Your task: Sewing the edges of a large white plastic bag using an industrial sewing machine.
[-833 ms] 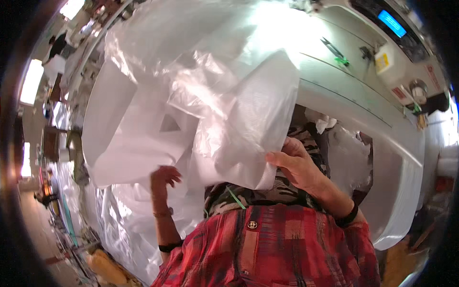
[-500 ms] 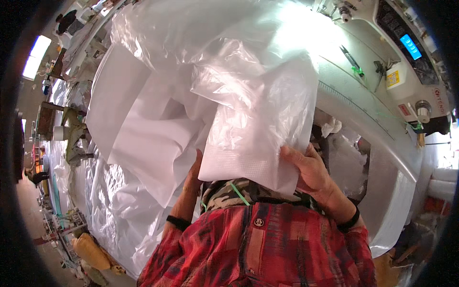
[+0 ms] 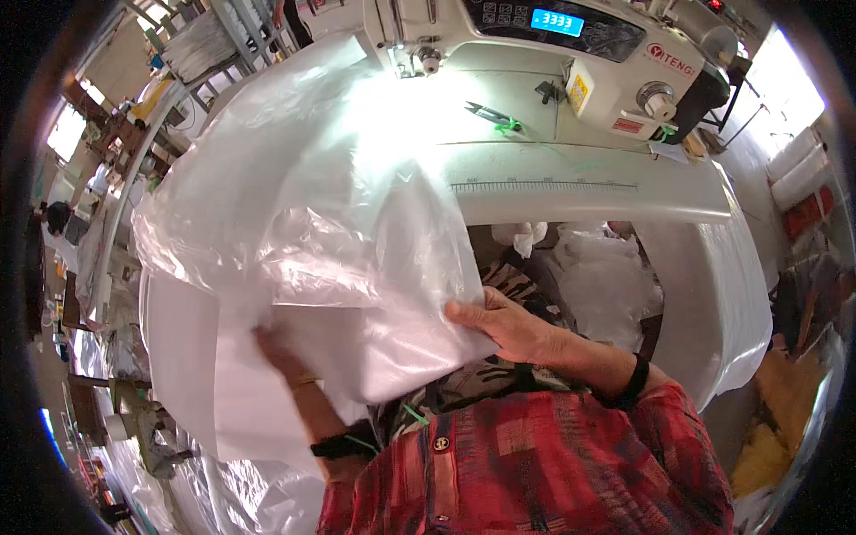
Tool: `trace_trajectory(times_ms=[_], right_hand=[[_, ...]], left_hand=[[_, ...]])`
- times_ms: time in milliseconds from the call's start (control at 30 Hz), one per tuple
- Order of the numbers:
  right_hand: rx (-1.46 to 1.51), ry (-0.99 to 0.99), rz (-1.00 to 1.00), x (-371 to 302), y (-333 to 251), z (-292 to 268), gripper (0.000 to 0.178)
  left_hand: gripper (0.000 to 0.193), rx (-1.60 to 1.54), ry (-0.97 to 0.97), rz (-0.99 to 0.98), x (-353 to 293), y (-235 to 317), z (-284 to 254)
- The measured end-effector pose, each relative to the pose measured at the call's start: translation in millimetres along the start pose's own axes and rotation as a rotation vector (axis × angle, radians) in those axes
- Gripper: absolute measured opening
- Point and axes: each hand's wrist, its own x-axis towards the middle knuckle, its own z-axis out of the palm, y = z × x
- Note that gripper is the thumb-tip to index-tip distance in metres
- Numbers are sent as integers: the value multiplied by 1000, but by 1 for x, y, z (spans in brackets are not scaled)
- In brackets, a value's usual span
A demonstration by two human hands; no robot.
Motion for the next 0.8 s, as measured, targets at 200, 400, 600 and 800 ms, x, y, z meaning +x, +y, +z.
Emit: trace_trajectory(times_ms=[200,400,600,800], right_hand=[[-343,-247,-31,37,25,-4,37],[-260,-158,35,79,59,-2,36],[-241,-86,37,81,73,-11,36],[-423,71,-23,68,60,-6,34]], left_hand=[[44,129,296,354,90,271,-22],[40,772,-12,122,115,141,-86],[43,873,239,235,16,53,-124],[17,952,-354,443,-138,138,18]])
